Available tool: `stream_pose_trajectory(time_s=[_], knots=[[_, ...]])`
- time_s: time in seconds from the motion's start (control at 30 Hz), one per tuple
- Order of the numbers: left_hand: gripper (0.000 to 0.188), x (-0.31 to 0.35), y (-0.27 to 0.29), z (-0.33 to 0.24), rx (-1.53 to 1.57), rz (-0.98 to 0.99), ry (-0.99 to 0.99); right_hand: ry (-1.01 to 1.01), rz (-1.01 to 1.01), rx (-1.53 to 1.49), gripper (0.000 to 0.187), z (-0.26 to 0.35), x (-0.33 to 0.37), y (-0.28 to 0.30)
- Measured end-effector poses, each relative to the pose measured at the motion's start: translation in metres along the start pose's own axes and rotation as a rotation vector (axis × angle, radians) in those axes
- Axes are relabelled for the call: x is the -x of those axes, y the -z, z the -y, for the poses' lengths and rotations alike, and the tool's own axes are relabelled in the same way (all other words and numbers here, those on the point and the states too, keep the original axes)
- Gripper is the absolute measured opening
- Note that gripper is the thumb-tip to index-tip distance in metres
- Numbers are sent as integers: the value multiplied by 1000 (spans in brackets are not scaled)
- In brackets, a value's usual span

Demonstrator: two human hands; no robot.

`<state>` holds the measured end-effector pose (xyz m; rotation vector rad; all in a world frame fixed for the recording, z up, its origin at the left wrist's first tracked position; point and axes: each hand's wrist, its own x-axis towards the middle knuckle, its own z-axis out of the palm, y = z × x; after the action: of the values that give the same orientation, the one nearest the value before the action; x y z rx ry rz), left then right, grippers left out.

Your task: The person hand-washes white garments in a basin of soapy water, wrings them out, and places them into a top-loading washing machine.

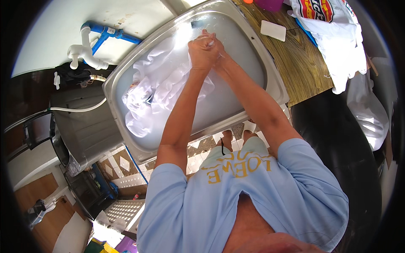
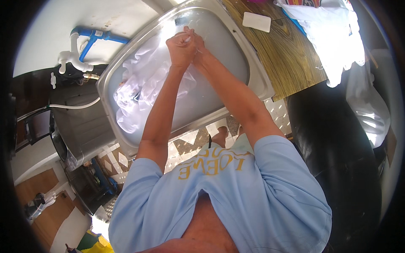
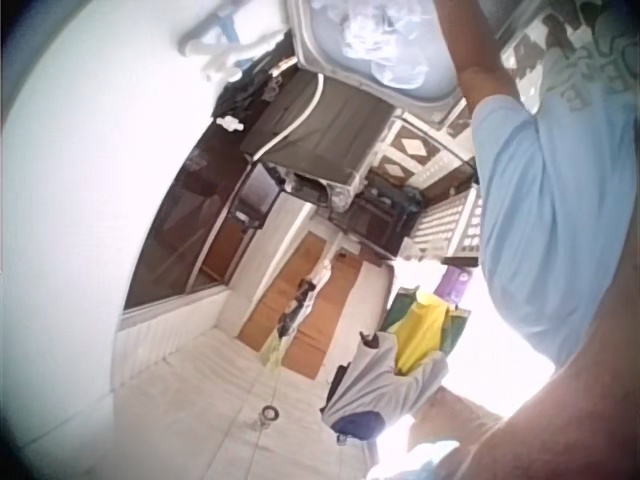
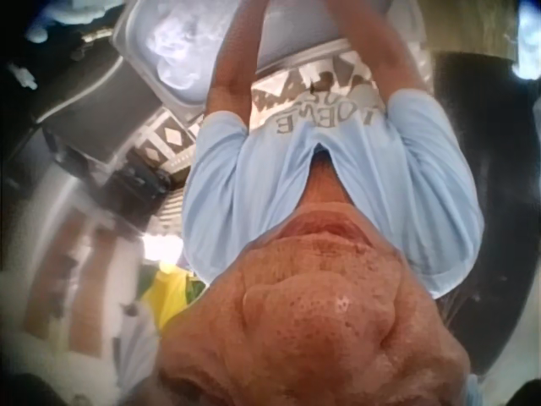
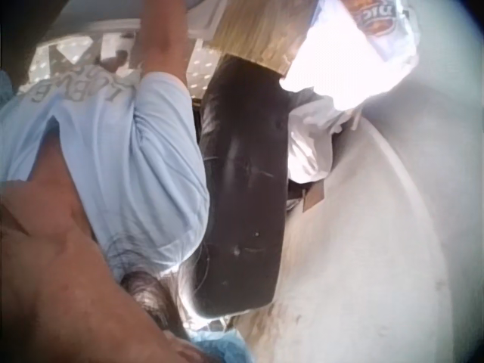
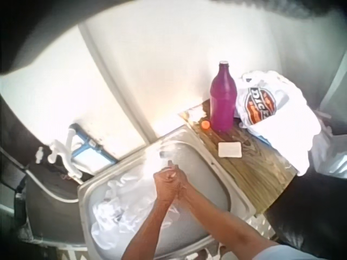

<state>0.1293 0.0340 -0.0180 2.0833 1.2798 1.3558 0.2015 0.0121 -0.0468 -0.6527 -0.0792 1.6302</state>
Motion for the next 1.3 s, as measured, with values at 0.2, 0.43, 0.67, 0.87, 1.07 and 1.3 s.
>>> stream_pose_trajectory(time_s=[0.2,0.43,0.67,0.87,1.07,1.3], knots=[[47,-13,63,39,374,-69,421,159,66,335,31,59,20,-1],[44,34,56,62,-188,300,197,824,-202,1359,24,54,-16,32],[35,14,65,45,983,120,827,-56,-69,26,19,42,-24,11],[29,17,-6,-62,696,163,203,-44,228,-147,21,7,-28,35],[29,0,-8,-8,27,-32,3,-50,142,-137,21,10,29,-25],[37,-2,-25,-24,189,45,-103,-41,447,-233,33,10,-14,20]])
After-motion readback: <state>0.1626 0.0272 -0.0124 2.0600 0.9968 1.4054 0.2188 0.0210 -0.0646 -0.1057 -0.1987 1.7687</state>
